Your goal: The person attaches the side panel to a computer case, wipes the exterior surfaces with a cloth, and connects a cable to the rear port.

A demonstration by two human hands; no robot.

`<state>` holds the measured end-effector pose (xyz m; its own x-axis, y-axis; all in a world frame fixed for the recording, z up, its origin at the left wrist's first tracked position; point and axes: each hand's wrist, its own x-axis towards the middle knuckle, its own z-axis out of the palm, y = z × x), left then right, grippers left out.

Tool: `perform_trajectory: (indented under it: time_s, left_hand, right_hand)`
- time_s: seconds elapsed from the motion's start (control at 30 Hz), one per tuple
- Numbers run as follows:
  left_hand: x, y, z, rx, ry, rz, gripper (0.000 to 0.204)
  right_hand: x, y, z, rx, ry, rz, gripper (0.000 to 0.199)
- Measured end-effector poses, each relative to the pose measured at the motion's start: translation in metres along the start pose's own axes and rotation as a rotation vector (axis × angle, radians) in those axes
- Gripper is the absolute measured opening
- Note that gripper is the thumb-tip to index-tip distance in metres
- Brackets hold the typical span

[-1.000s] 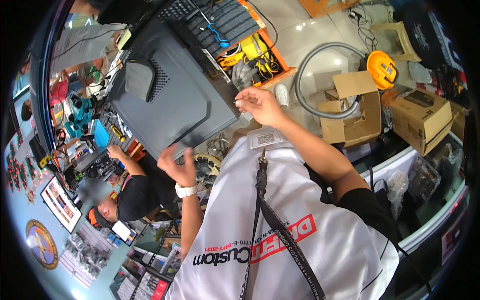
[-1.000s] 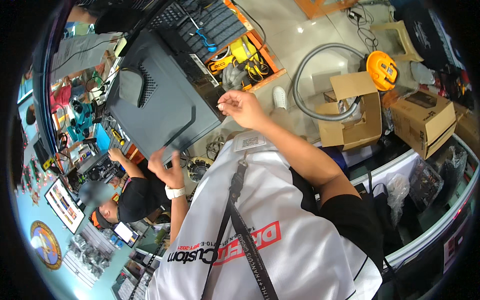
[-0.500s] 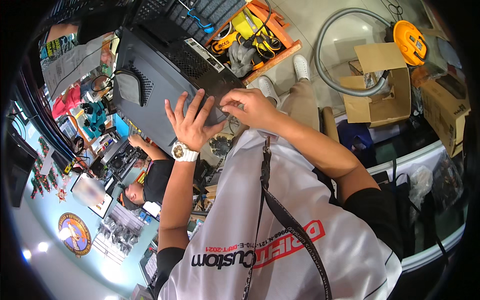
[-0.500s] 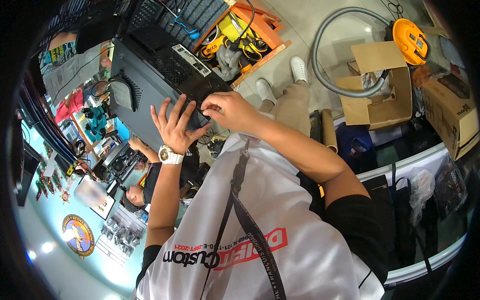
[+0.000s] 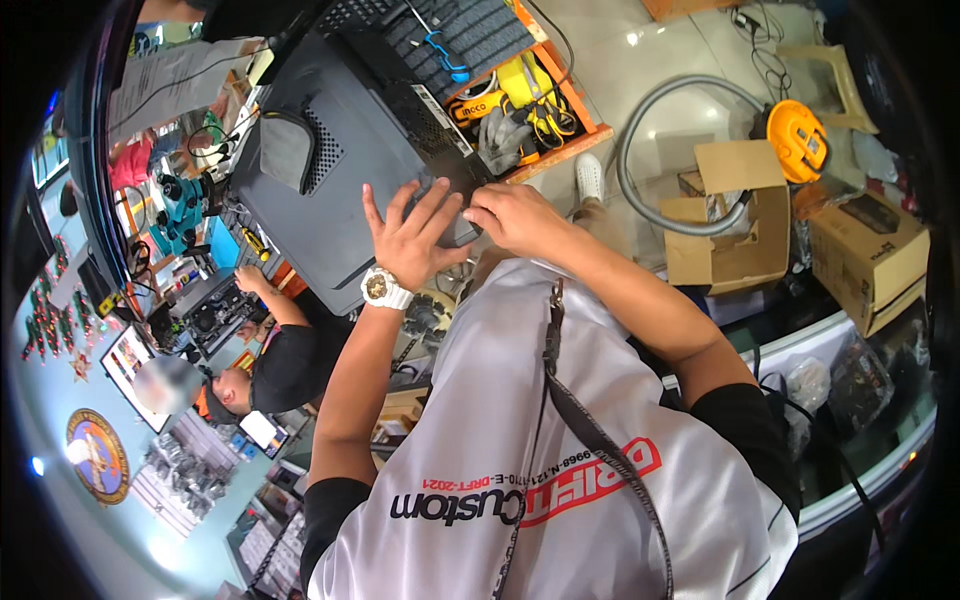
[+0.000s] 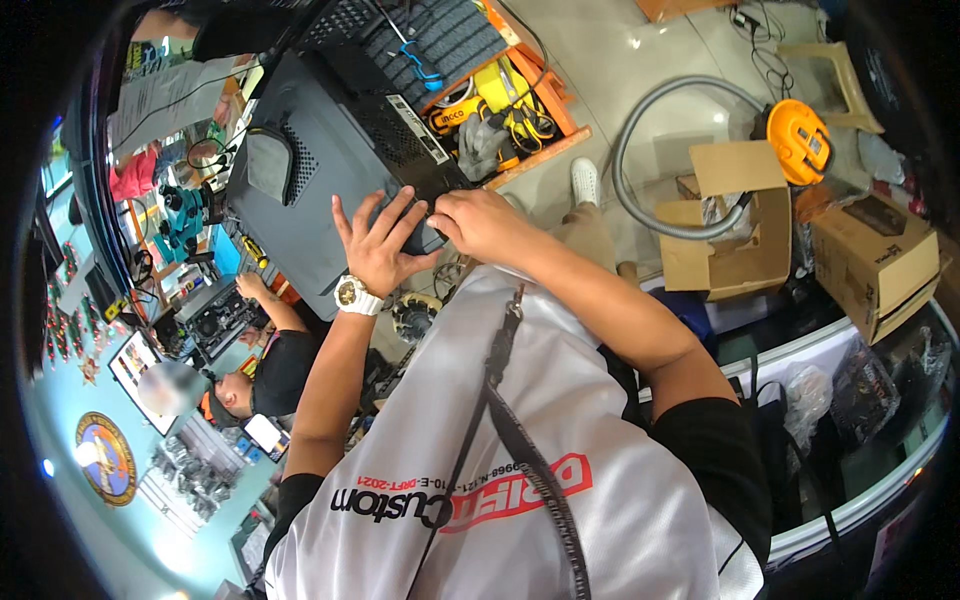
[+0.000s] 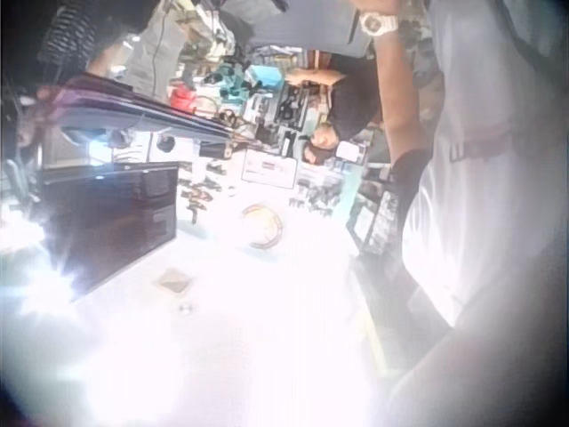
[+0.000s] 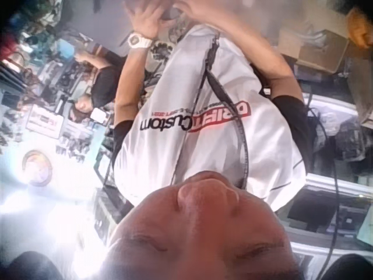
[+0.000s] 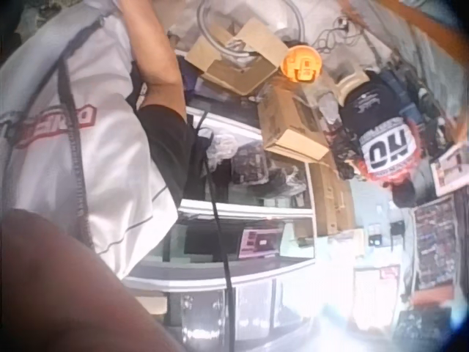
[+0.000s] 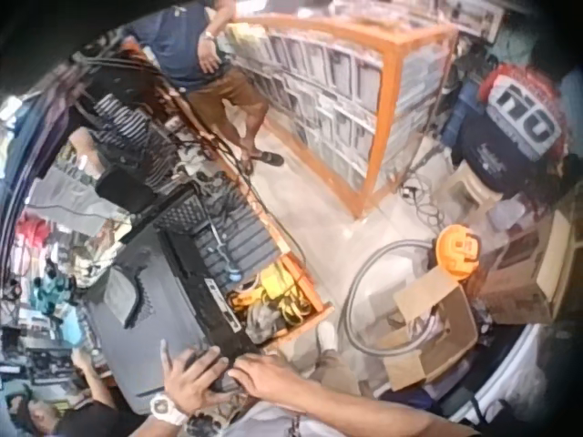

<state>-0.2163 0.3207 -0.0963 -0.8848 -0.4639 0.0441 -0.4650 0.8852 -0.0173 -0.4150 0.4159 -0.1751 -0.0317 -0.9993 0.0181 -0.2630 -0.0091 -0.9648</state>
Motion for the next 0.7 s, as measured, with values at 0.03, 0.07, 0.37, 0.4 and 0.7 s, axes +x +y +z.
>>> perform_trajectory:
  time_s: [0.03, 0.07, 0.37, 0.4, 0.7]
  left_hand:
    - [-0.001, 0.000, -0.001, -0.035, 0.005, -0.016, 0.074]
    - [-0.002, 0.000, -0.002, -0.048, 0.004, -0.023, 0.075]
    - [-0.023, -0.016, -0.013, -0.213, 0.002, -0.065, 0.094]
    - [-0.028, -0.020, -0.015, -0.243, 0.022, -0.073, 0.095]
    - [-0.115, -0.091, -0.041, -0.288, 0.423, -0.418, 0.051]
  right_hand:
    - [0.002, -0.001, 0.001, -0.050, -0.037, 0.045, 0.033]
    - [0.003, -0.002, 0.002, -0.079, -0.082, 0.062, 0.037]
    - [0.003, -0.021, 0.012, -0.078, 0.038, -0.010, 0.051]
    - [0.003, -0.024, 0.014, -0.051, -0.011, 0.135, 0.050]
    - [0.002, -0.015, 0.025, 0.016, 0.033, 0.218, 0.046]
